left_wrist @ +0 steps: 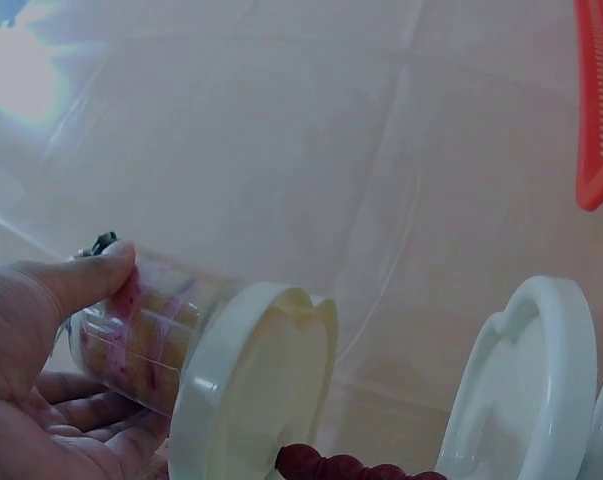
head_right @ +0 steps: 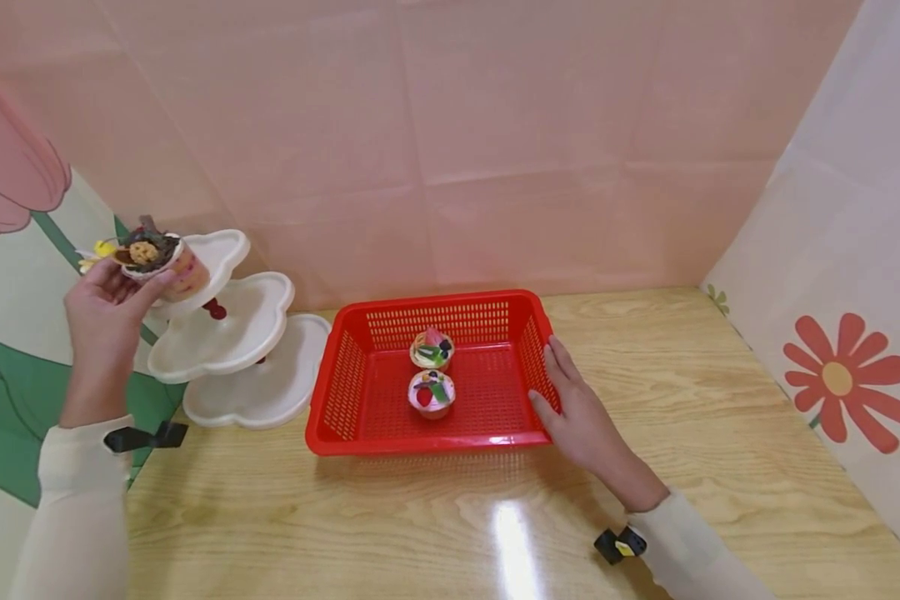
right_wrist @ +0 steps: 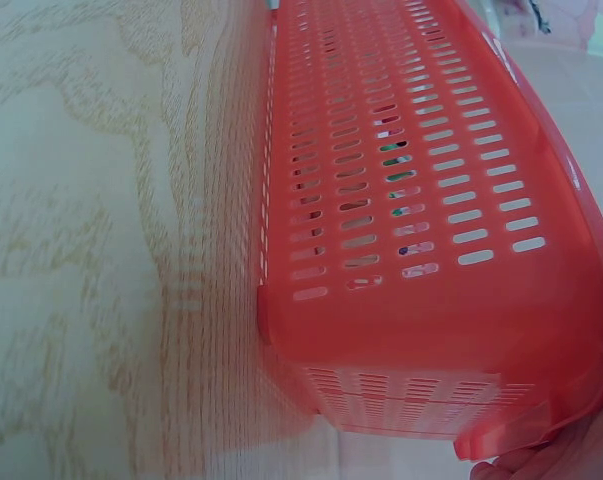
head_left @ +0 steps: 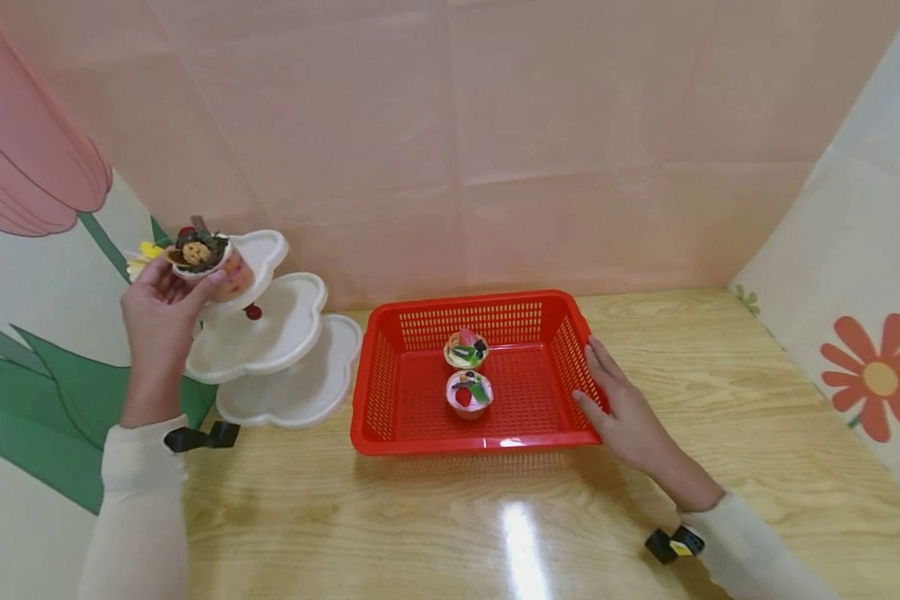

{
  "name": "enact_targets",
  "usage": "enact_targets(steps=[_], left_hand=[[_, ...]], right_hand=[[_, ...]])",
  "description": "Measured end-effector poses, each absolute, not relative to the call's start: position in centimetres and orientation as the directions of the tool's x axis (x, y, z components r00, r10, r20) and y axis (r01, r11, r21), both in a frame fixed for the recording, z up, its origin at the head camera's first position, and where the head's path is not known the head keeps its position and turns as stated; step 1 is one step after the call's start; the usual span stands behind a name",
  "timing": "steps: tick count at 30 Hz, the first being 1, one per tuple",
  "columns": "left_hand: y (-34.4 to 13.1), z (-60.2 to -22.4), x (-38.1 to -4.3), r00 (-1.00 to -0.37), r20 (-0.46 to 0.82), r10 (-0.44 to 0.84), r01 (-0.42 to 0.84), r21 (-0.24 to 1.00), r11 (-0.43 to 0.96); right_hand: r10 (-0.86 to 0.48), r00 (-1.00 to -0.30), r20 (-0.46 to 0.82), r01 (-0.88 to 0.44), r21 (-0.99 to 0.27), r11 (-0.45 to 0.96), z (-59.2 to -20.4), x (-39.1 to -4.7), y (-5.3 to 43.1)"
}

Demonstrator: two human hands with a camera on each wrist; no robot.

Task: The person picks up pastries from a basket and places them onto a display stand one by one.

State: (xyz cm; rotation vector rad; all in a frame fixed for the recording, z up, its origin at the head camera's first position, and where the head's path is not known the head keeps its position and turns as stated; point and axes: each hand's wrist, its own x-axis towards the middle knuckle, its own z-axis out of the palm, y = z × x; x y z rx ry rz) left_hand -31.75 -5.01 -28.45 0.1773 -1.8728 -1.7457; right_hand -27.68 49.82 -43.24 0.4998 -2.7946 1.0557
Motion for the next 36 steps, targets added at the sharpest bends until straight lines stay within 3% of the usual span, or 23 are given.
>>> enact_targets(steps=[13,26,36], left_hand=[[-4.5,-28.15,-32.36,-0.815,0.359,-0.455,0.136,0.881,0.453],[-4.84,-28.17,-32.45,-0.88,0.284,-0.38,0.044,0.846,0.531],[-5.26,-28.0,-32.49,-0.908,0.215,-0.36,0.003,0.862,0.507]], right_hand=[[-0.267,-0.937,0.226,-0.35,-0.62,0.702,-43.24,-27.63,49.66],[-0.272,-0.928,0.255,-0.372,-0.61,0.7,-43.46,-27.64,49.74],[-0.274,-0.928,0.253,-0.372,-0.619,0.691,-43.57,-27.74,49.89]])
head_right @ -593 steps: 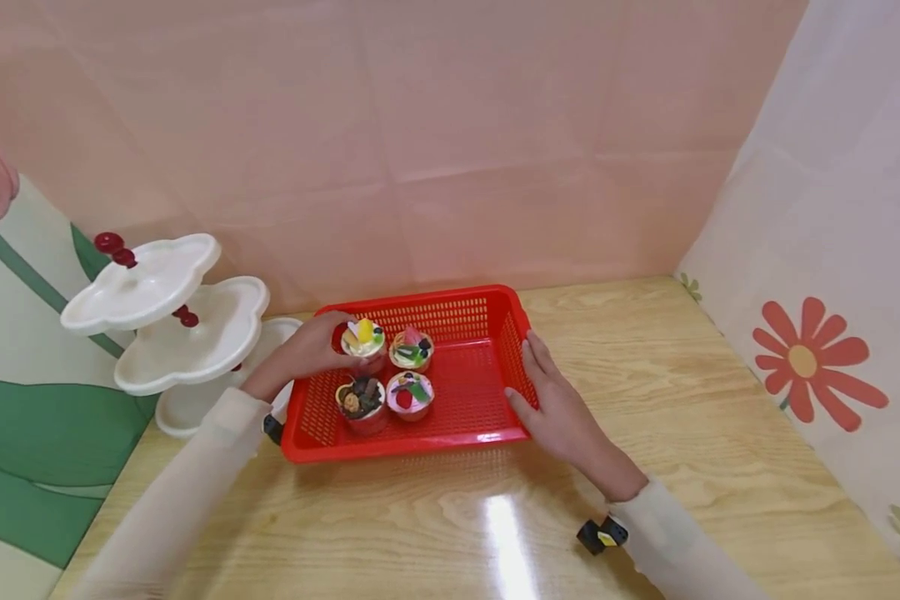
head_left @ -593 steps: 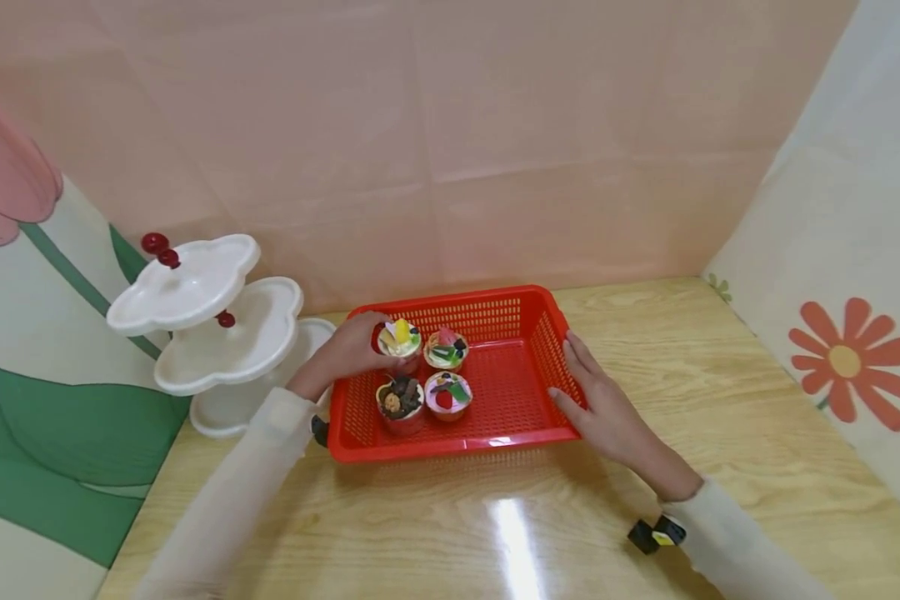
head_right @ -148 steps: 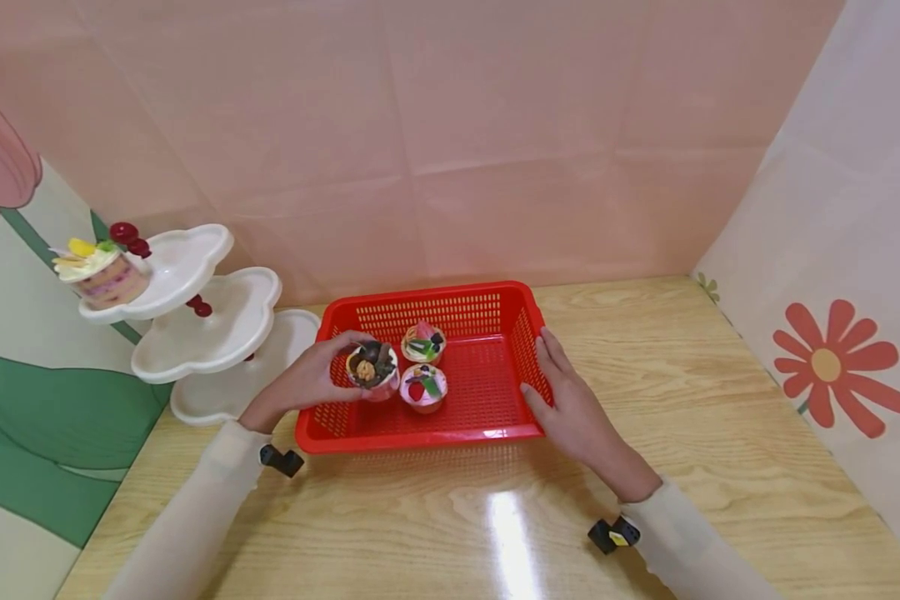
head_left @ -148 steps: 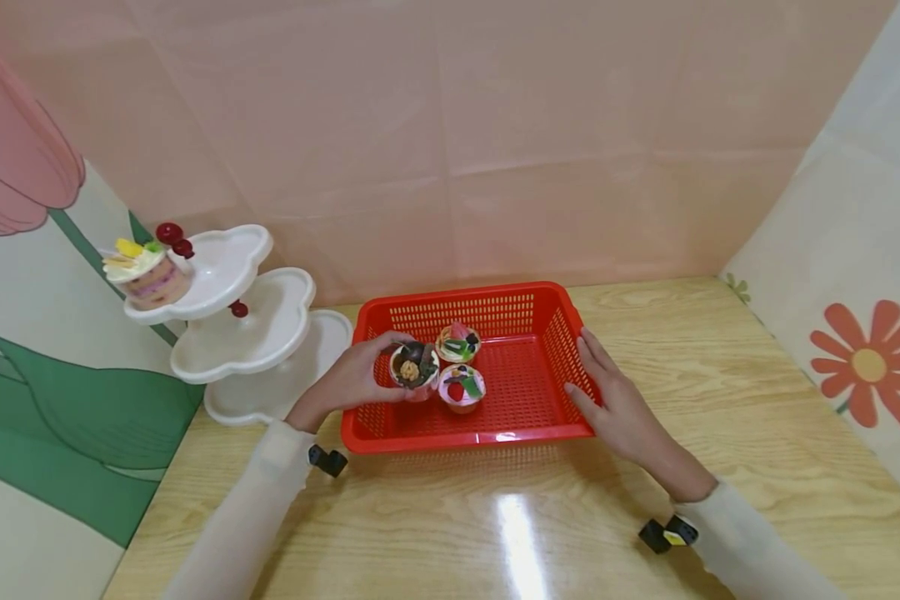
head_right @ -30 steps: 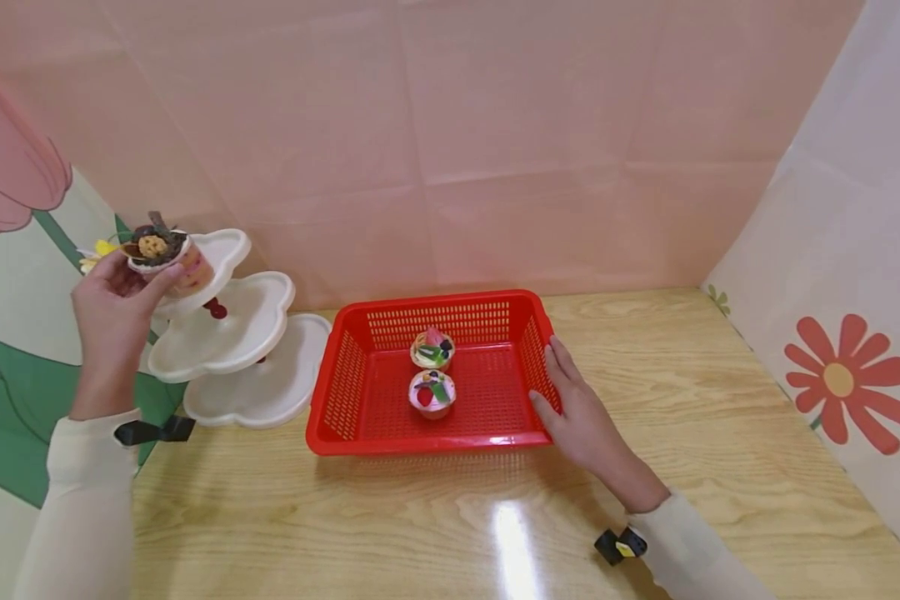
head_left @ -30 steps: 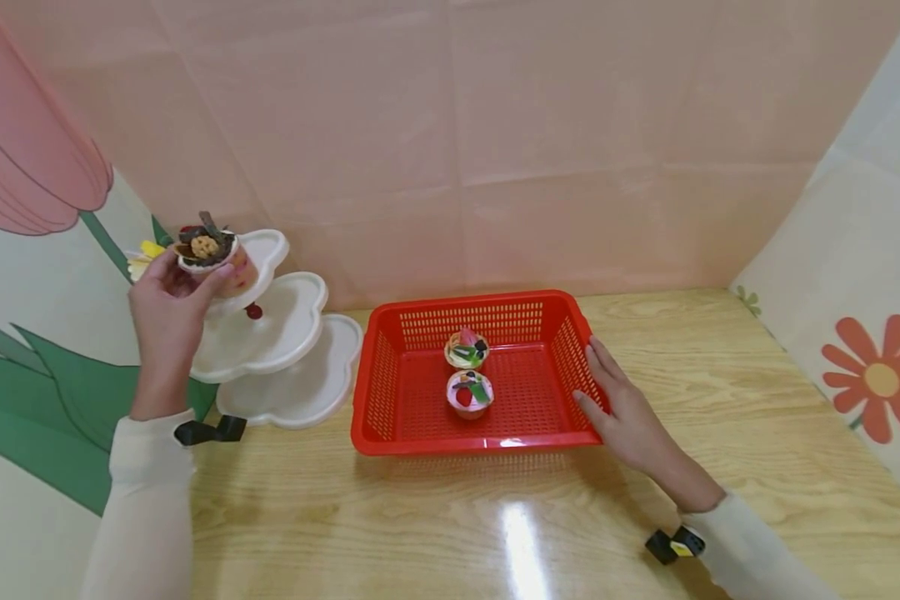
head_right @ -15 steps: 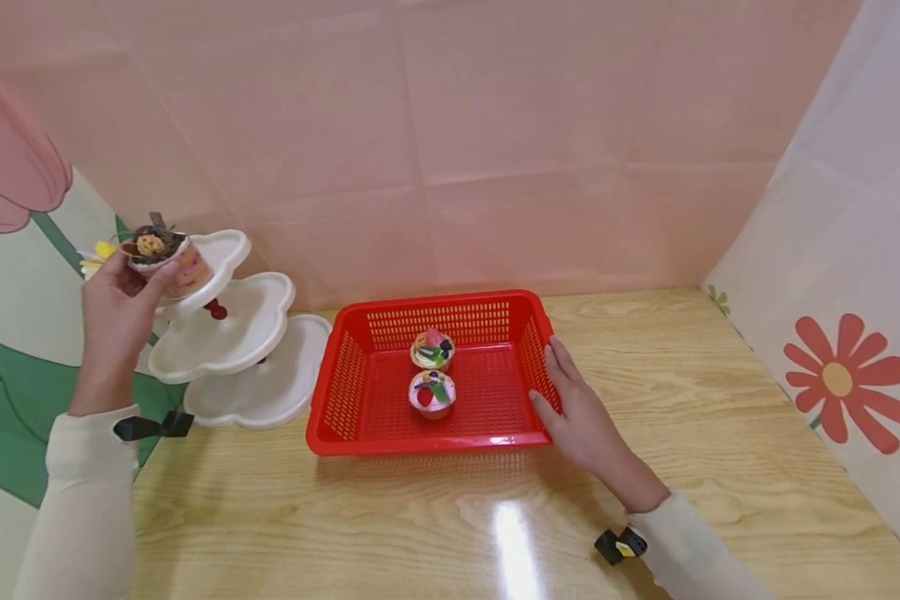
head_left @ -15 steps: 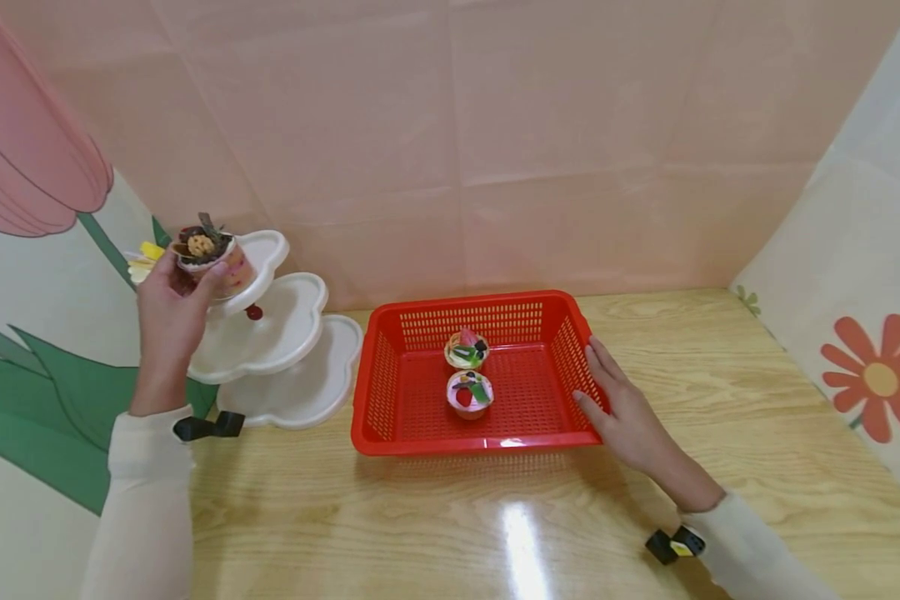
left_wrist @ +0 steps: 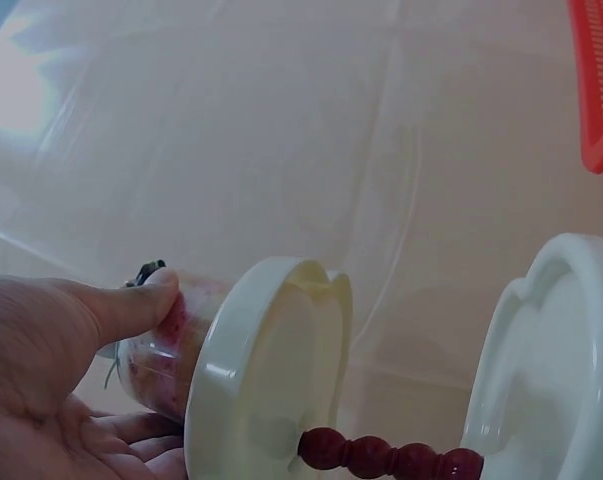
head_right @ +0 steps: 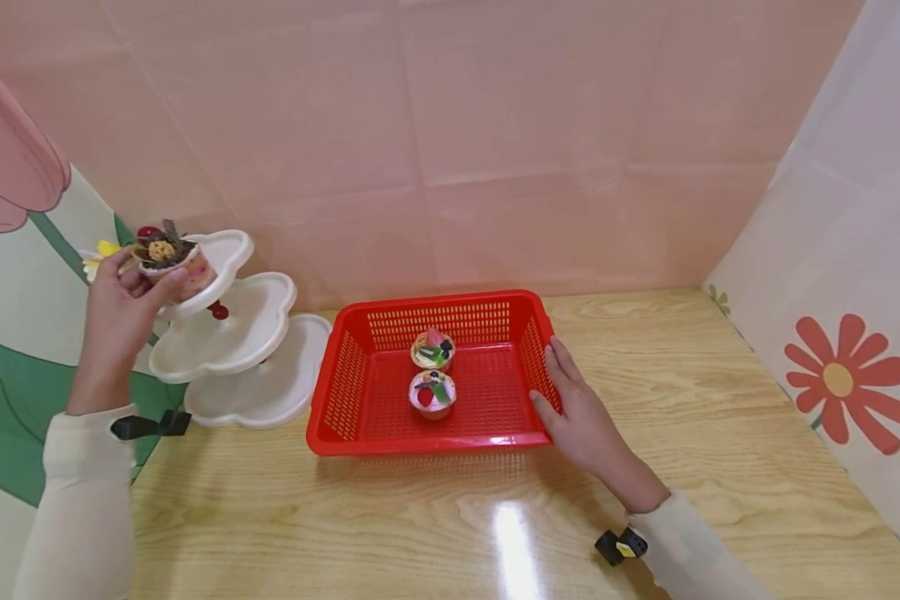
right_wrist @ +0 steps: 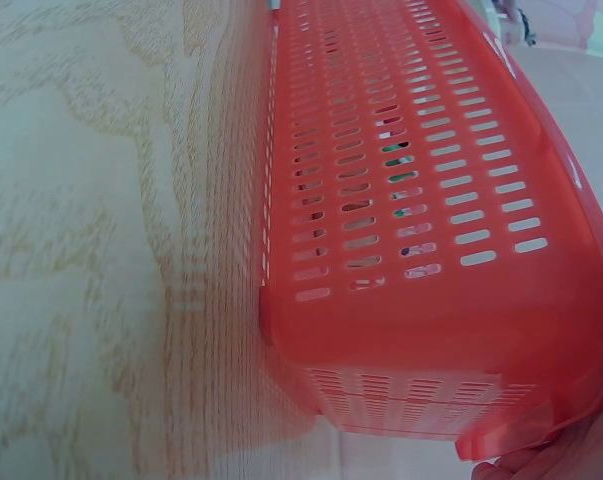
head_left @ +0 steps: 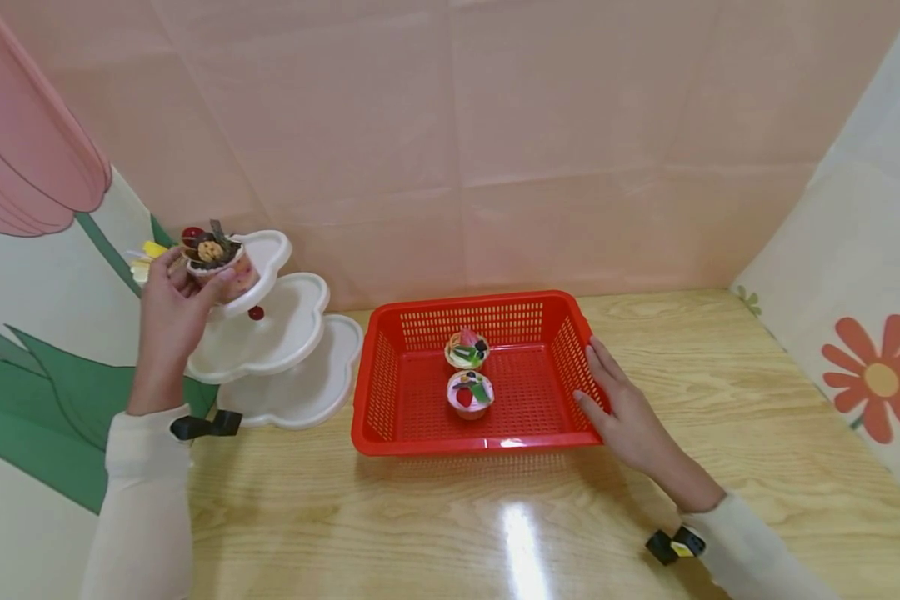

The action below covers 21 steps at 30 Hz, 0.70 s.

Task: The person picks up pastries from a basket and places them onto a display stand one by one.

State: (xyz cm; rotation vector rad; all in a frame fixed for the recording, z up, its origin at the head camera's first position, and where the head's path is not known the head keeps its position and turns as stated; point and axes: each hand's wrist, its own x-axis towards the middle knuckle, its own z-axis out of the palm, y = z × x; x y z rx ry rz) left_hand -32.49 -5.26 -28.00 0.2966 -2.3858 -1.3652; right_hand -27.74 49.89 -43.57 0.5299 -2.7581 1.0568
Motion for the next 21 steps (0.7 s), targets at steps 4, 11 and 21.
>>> enact_targets(steps=[4,11,21], left_hand=[[-5.36,-27.67,-32.38,-0.919,0.181,-0.351,-0.02,0.867,0.498],[-5.53,-27.39,-32.25,-0.924,0.166,-0.344,-0.043,0.849,0.527],[-5.67,-27.6,-32.15,-0.918,0.208,-0.338,-0.015,0.833,0.553]], right_hand=[[-0.273,-0.927,0.258,-0.376,-0.621,0.688,-43.5,-27.73,49.92],[-0.272,-0.926,0.263,-0.378,-0.615,0.692,-43.55,-27.74,49.89],[-0.276,-0.92,0.277,-0.391,-0.607,0.692,-43.56,-27.71,49.85]])
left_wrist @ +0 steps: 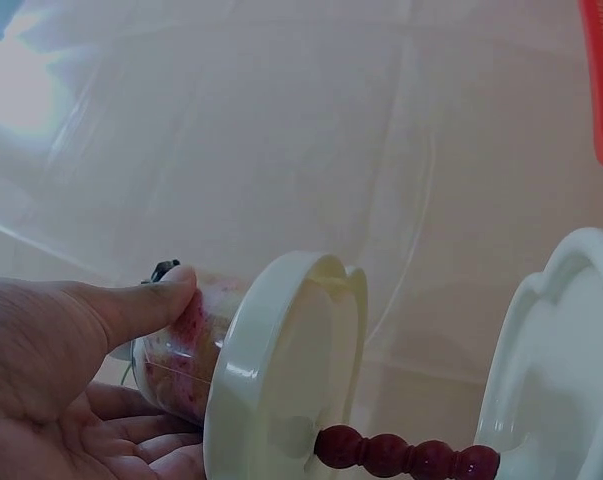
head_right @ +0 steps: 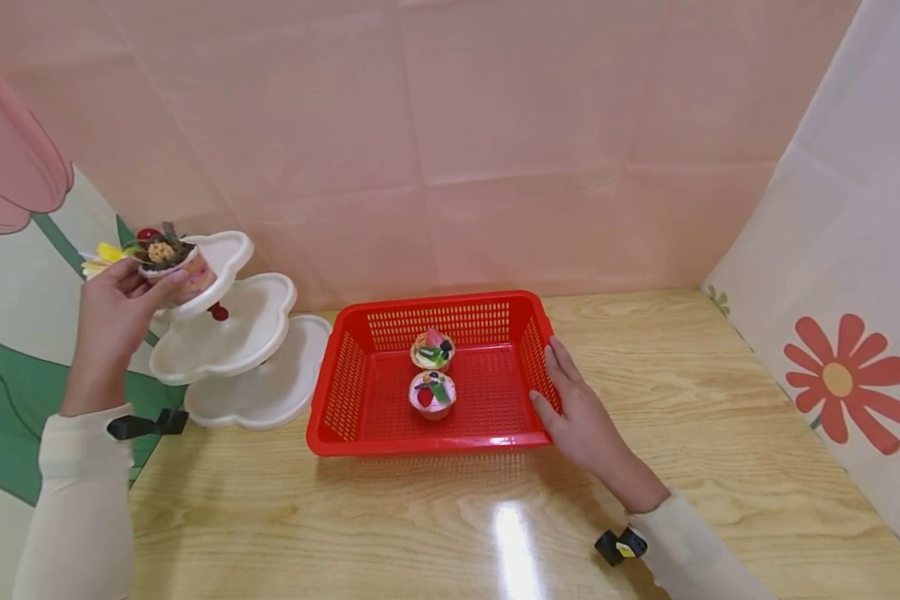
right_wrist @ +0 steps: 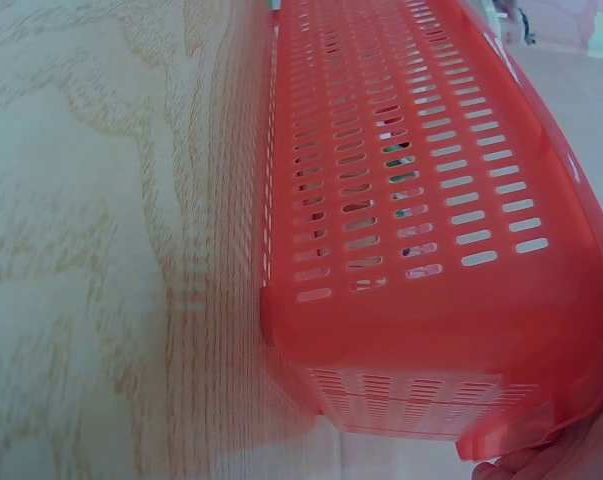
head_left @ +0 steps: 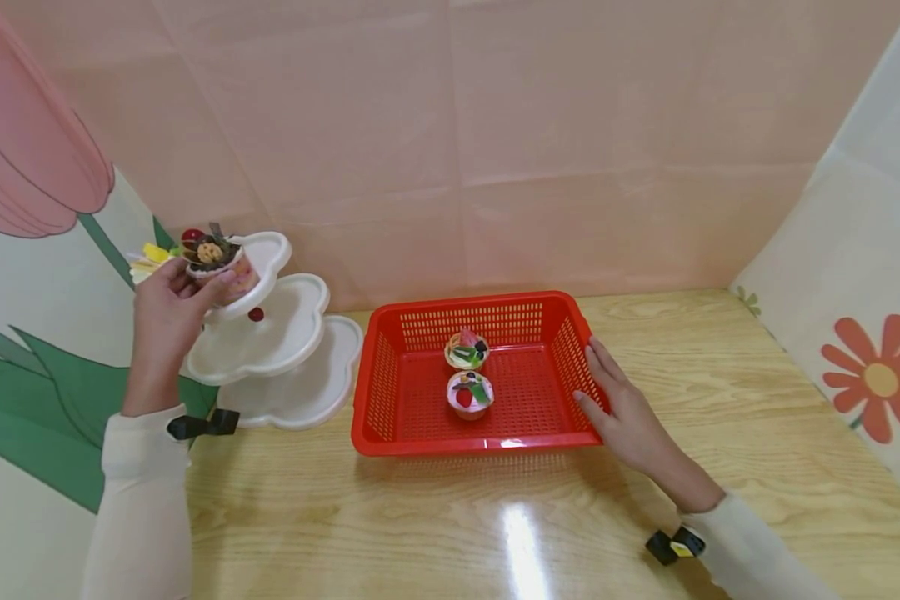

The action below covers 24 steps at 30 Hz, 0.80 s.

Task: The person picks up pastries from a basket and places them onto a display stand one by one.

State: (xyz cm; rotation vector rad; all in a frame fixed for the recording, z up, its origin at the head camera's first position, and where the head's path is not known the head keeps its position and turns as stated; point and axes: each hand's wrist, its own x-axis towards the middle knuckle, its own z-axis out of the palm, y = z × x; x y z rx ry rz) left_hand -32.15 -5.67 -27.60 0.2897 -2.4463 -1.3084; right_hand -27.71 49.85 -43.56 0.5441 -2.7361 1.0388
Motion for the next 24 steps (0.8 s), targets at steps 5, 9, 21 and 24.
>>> enact_targets(steps=[5,9,21,24], left_hand=[[-5.7,-27.6,-32.1,-0.918,0.218,-0.332,-0.005,0.829,0.558],[-5.7,-27.6,-31.8,-0.924,0.201,-0.326,-0.007,0.843,0.538],[-6.1,-27.2,-31.0,-0.932,0.178,-0.315,-0.016,0.85,0.527],[-6.2,-27.2,-30.7,-0.932,0.162,-0.323,-0.03,0.856,0.516]], right_hand=[[-0.277,-0.92,0.278,-0.392,-0.609,0.69,-43.6,-27.7,49.9],[-0.277,-0.92,0.278,-0.392,-0.61,0.689,-43.7,-27.7,49.9],[-0.271,-0.924,0.269,-0.381,-0.615,0.69,-43.6,-27.7,49.8],[-0.27,-0.926,0.265,-0.378,-0.62,0.688,-43.6,-27.7,49.8]])
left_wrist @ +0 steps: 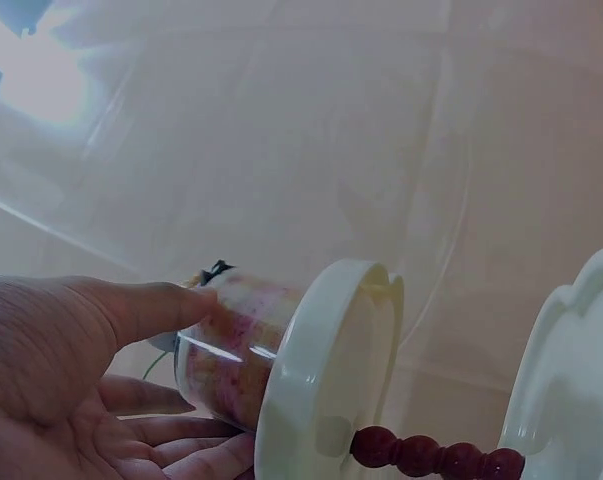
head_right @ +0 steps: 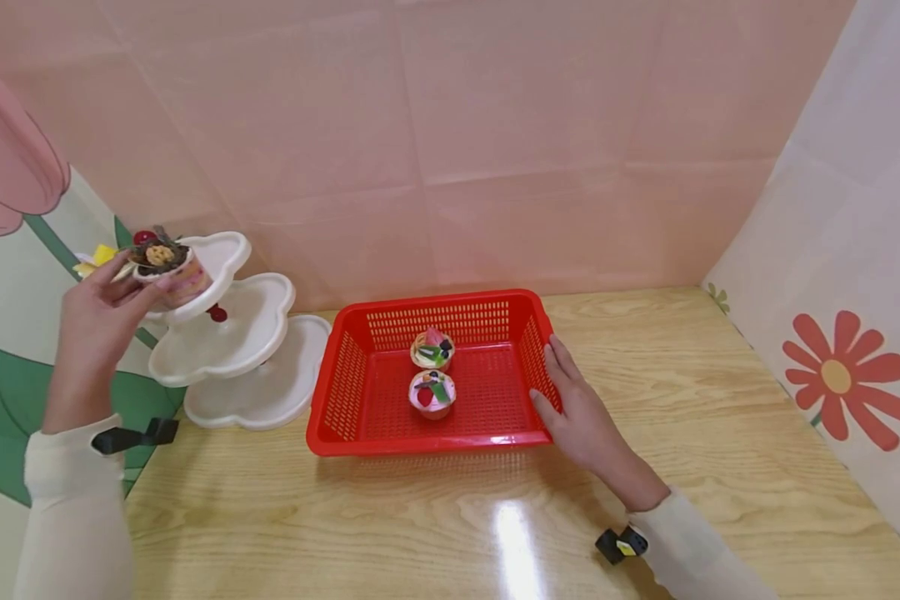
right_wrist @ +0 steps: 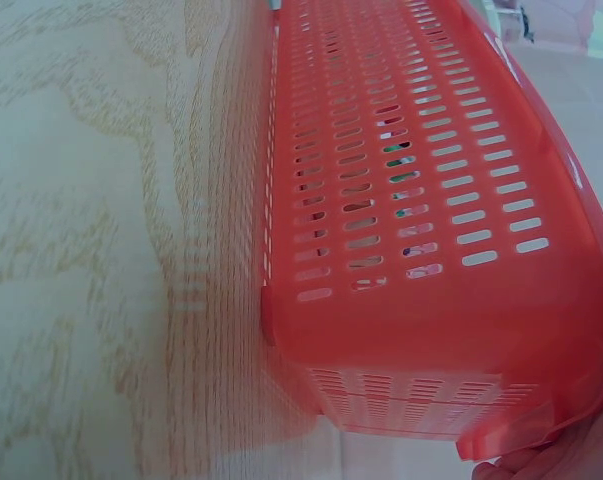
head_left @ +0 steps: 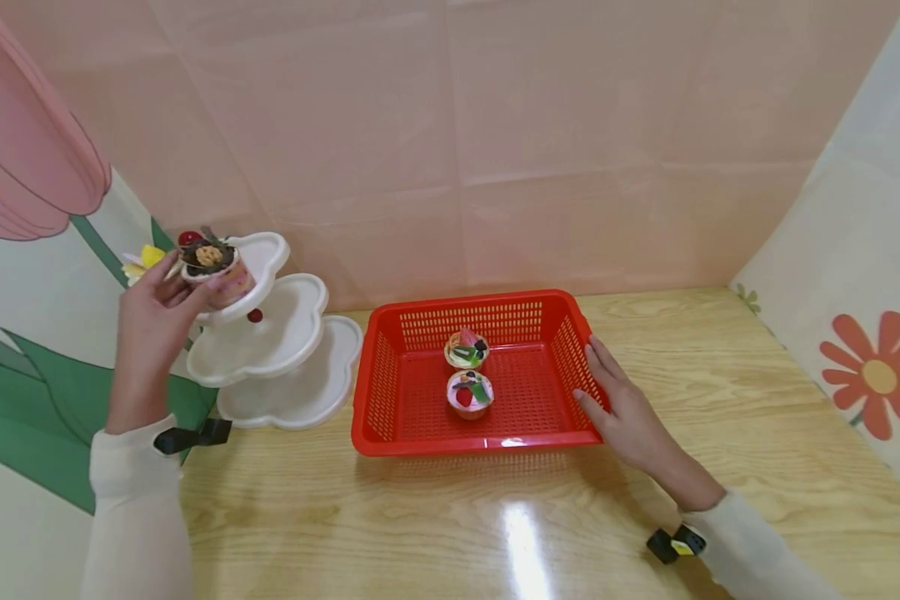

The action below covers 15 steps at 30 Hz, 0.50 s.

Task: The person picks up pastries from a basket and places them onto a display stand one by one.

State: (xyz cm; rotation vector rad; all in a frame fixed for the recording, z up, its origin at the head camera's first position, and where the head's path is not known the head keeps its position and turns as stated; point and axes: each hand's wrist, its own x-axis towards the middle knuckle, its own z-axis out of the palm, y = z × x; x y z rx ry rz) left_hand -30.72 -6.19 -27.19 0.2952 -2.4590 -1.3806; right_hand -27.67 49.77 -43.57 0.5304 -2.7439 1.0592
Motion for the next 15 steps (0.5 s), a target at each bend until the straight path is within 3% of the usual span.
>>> enact_targets(steps=[15], left_hand=[[-6.3,-27.6,-28.9,-0.929,0.194,-0.314,0.024,0.88,0.474]], right_hand=[[-0.268,-0.928,0.259,-0.373,-0.629,0.682,-43.4,-27.6,49.8]])
